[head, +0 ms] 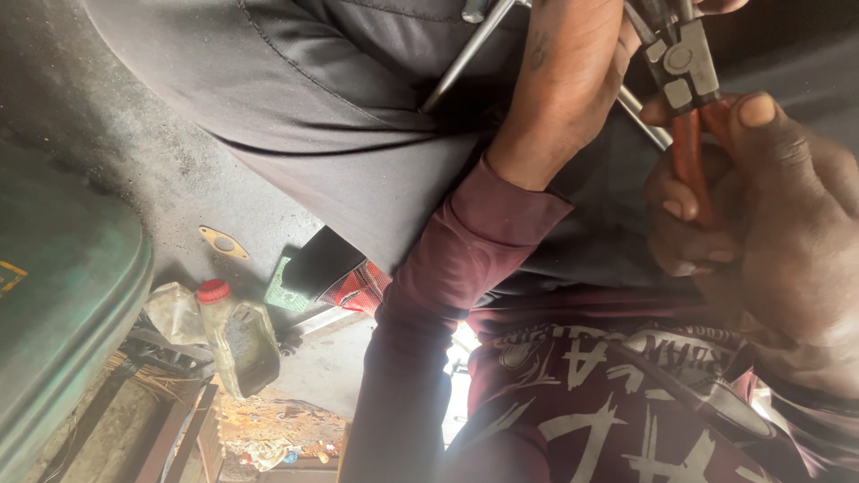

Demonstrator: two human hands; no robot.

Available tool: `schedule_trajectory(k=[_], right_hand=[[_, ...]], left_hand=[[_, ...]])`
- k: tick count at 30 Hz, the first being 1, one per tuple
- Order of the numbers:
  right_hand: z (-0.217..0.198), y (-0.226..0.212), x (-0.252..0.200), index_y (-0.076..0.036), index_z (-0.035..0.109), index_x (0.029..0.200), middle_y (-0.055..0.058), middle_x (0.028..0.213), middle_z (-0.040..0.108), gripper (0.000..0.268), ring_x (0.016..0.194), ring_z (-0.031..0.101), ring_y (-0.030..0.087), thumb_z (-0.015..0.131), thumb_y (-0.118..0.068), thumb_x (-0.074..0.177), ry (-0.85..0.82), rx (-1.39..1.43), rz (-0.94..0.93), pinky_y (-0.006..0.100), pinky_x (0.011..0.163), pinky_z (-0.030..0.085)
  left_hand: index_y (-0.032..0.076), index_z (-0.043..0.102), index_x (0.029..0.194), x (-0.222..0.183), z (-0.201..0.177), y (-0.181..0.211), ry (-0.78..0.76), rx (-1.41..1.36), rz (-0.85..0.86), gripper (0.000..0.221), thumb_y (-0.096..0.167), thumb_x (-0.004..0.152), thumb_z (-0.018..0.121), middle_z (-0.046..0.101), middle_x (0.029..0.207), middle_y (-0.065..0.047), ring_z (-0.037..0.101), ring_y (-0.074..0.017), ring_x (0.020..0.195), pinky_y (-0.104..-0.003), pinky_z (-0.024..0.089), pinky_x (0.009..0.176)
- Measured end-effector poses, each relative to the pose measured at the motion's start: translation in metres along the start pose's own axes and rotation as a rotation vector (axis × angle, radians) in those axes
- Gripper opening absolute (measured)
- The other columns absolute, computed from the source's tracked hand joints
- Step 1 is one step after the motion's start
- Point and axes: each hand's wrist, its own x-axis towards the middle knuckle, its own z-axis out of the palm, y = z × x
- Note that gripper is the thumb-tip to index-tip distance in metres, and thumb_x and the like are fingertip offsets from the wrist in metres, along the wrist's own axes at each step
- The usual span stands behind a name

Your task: The person uses pliers to remove a small metal ring from a gear and then uses the pliers to install a ring onto a different metal shaft.

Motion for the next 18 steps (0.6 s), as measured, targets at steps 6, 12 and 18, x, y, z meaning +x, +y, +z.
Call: schedule_trajectory(k=[6,12,18], right_hand=[[0.005,0.001,-0.004,0.004,0.052,0.14,0.006,0.07,0.04,0.068,0.049,0.033,0.012,0.032,-0.055,0.111,0.038,-0.01,0.034,0.03,0.046,0.03],[0.0,0.009,-0.004,0.003,0.051,0.139,0.006,0.07,0.039,0.064,0.05,0.034,0.012,0.034,-0.051,0.112,0.017,0.108,0.042,0.03,0.047,0.031],[0.002,0.009,-0.002,0.003,0.053,0.137,0.007,0.066,0.04,0.061,0.049,0.03,0.01,0.036,-0.051,0.112,0.007,0.171,0.004,0.026,0.049,0.03]], left_hand=[[0.0,0.059,0.114,-0.007,-0.022,-0.006,0.02,-0.127,-0.017,0.009,0.007,0.11,0.055,0.06,0.107,-0.003,0.06,-0.009,0.097,-0.019,0.052,0.082],[0.001,0.06,0.11,-0.003,-0.01,-0.005,0.153,0.556,0.118,0.013,0.012,0.111,0.054,0.061,0.101,-0.002,0.061,-0.0084,0.09,-0.02,0.055,0.077],[0.003,0.058,0.111,-0.011,0.021,0.009,0.23,0.121,0.021,0.015,0.015,0.108,0.051,0.06,0.104,-0.001,0.061,-0.0084,0.093,-0.021,0.054,0.082]])
